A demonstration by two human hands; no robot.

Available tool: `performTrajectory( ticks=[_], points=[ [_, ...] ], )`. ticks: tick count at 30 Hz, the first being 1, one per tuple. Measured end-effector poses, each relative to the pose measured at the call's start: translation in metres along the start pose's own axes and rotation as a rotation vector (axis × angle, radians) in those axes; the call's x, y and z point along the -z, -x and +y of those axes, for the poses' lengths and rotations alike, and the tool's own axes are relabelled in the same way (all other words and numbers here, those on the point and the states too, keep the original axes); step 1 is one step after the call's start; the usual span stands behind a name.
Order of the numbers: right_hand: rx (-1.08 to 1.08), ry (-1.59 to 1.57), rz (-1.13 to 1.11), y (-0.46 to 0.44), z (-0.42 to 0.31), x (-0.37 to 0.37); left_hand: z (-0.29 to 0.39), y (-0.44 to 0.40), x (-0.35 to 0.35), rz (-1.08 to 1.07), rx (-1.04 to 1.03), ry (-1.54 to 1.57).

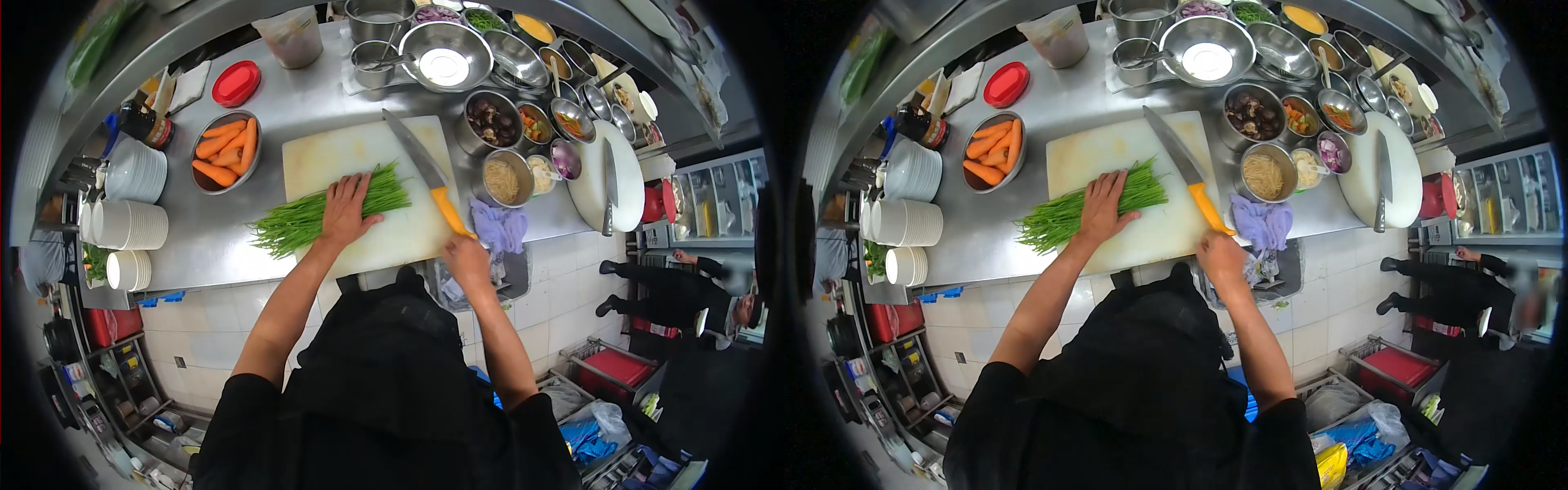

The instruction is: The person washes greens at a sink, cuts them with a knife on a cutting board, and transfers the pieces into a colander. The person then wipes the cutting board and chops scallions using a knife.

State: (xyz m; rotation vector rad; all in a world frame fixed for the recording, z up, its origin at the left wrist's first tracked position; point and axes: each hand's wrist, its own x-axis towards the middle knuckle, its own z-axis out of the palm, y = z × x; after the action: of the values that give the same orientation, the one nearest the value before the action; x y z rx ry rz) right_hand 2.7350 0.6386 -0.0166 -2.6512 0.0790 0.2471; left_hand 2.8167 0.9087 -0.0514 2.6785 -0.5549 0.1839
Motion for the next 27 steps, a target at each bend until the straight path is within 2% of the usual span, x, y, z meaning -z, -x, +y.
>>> performTrajectory(
  ticks=[2,5,8,9,12,15,17,21,23,24,27],
  points=[
    [0.282,-0.181,0.293,-0.026,-0.011,-0.034,-0.001,-0.001,0.000,0.001,-0.006,0.014],
    [0.363,-0.237,0.356,-0.053,-0.038,-0.062,-0.002,0.000,0.000,0.015,0.000,0.018],
    [0.329,0.075,0.206,-0.038,-0.021,-0.065,-0.005,0.000,-0.001,0.032,-0.015,0.025],
    [0.231,0.289,0.001,-0.030,-0.007,-0.059,-0.006,-0.004,-0.003,0.062,-0.011,0.015],
    [0.165,0.216,0.298,-0.015,-0.024,0.000,-0.008,-0.001,-0.009,0.070,0.035,0.009],
    [0.257,0.102,0.380,-0.049,-0.007,-0.013,-0.012,-0.012,-0.010,0.001,0.168,0.058],
    [0.257,0.001,0.316,-0.066,0.007,-0.028,-0.015,-0.023,-0.003,-0.054,0.283,0.105],
    [0.210,-0.115,0.320,-0.057,0.007,-0.024,-0.020,-0.022,-0.011,0.031,0.227,0.045],
    [0.086,-0.230,0.254,-0.048,0.004,-0.016,-0.018,-0.019,-0.013,0.064,0.188,0.013],
    [0.029,-0.289,0.219,-0.043,0.001,-0.012,-0.018,-0.017,-0.013,0.018,0.155,0.050],
    [0.027,-0.521,0.336,-0.012,-0.025,-0.002,-0.014,-0.011,-0.007,-0.072,0.105,0.125]
  ],
)
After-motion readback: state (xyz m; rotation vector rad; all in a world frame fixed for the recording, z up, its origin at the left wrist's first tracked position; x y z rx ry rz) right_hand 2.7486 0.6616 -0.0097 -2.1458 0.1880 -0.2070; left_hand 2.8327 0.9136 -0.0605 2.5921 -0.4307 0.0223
